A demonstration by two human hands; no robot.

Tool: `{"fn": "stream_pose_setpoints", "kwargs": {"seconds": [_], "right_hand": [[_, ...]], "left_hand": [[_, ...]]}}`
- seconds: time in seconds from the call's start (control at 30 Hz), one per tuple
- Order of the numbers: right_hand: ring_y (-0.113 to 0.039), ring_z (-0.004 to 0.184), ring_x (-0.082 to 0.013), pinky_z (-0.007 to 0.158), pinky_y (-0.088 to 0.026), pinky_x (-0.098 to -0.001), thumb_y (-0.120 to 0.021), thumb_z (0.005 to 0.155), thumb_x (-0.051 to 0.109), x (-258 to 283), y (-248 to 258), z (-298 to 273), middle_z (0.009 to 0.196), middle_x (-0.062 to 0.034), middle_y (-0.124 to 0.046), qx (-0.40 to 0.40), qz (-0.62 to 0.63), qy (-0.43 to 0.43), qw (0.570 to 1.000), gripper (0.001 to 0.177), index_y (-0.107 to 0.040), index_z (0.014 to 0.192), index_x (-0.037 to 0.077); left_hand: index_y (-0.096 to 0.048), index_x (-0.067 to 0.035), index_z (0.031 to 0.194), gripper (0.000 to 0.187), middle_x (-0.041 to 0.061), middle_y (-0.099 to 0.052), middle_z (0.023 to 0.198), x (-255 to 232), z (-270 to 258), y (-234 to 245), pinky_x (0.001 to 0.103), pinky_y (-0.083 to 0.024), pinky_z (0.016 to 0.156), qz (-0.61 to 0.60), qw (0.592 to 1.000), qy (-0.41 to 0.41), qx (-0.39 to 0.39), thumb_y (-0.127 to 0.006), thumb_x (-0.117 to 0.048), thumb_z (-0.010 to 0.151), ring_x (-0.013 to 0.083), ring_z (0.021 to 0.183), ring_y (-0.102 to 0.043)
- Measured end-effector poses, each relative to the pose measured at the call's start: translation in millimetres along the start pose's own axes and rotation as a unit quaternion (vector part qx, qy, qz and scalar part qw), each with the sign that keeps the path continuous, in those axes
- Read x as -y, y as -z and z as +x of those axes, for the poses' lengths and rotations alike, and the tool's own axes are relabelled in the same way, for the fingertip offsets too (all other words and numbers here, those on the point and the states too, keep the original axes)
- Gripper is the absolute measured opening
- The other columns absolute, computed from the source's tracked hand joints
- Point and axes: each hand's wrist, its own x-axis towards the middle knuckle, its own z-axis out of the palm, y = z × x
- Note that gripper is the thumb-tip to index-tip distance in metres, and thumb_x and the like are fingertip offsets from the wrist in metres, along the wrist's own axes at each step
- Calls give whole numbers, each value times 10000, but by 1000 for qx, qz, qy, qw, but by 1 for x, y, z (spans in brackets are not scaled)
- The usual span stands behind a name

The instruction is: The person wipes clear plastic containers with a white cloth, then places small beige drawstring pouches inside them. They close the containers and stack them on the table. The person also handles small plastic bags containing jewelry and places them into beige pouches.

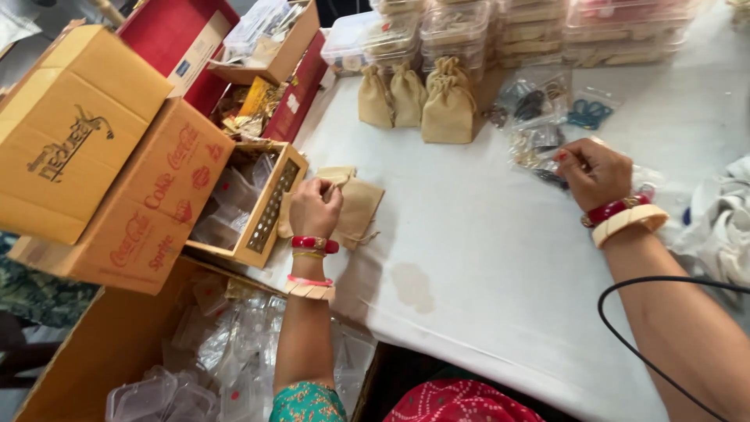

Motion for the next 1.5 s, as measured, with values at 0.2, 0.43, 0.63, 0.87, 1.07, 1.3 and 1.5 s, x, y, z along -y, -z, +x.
{"fn": "stream_pose_setpoints", "kwargs": {"seconds": [0.2,0.43,0.63,0.87,1.07,1.3,1.5], "right_hand": [[-719,710,-169,614,-551,-287,-683,1046,155,0,-1,4,823,-99,-737,-20,1,4,1000,148,-752,978,43],[-671,834,-260,838,-543,-394,-694,981,118,-7,1,7,879,-55,-733,-127,-111,12,986,68,-742,953,78],[-577,1109,-305,979,-451,-455,-707,918,176,-33,16,14,1074,-39,-711,-67,-185,-128,972,101,-787,978,189],[-511,1194,-366,978,-409,-519,-787,801,241,-23,22,20,1213,-96,-651,21,-290,-92,952,356,-772,1157,221],[-536,1108,-313,995,-419,-453,-845,785,325,-12,37,25,1088,-88,-653,100,-287,-184,935,507,-693,1249,188],[-593,846,-194,752,-525,-340,-825,866,126,1,43,27,949,-106,-652,35,-45,-224,973,200,-711,1025,82],[-702,873,-191,760,-615,-343,-727,860,-59,35,20,18,958,-69,-694,157,310,-264,900,511,-567,1268,204]], "left_hand": [[-795,-119,889,191,108,-662,931,-116,-34,24,406,-545,749,-153,973,-163,-57,-815,-296,820,276,850,-656],[-814,-112,875,208,133,-665,860,-155,-53,-54,437,-533,719,-160,952,-188,182,-812,-316,835,290,761,-655],[-797,-94,946,207,118,-735,858,-135,-48,-60,385,-553,718,-184,933,-137,278,-757,-282,868,252,754,-695],[-719,-30,1005,207,95,-765,850,-167,-39,-61,316,-579,705,-309,905,-103,273,-707,-191,877,188,753,-716],[-691,-43,1074,236,85,-746,828,-194,-44,-87,313,-574,684,-378,888,-104,242,-686,-185,885,164,720,-698],[-722,-28,988,181,48,-746,818,-164,-47,-112,272,-565,670,-462,834,-78,293,-721,-188,902,98,720,-677],[-706,-28,946,154,20,-724,798,-171,-49,-101,241,-539,642,-520,799,-59,295,-732,-177,920,63,704,-642]]}}
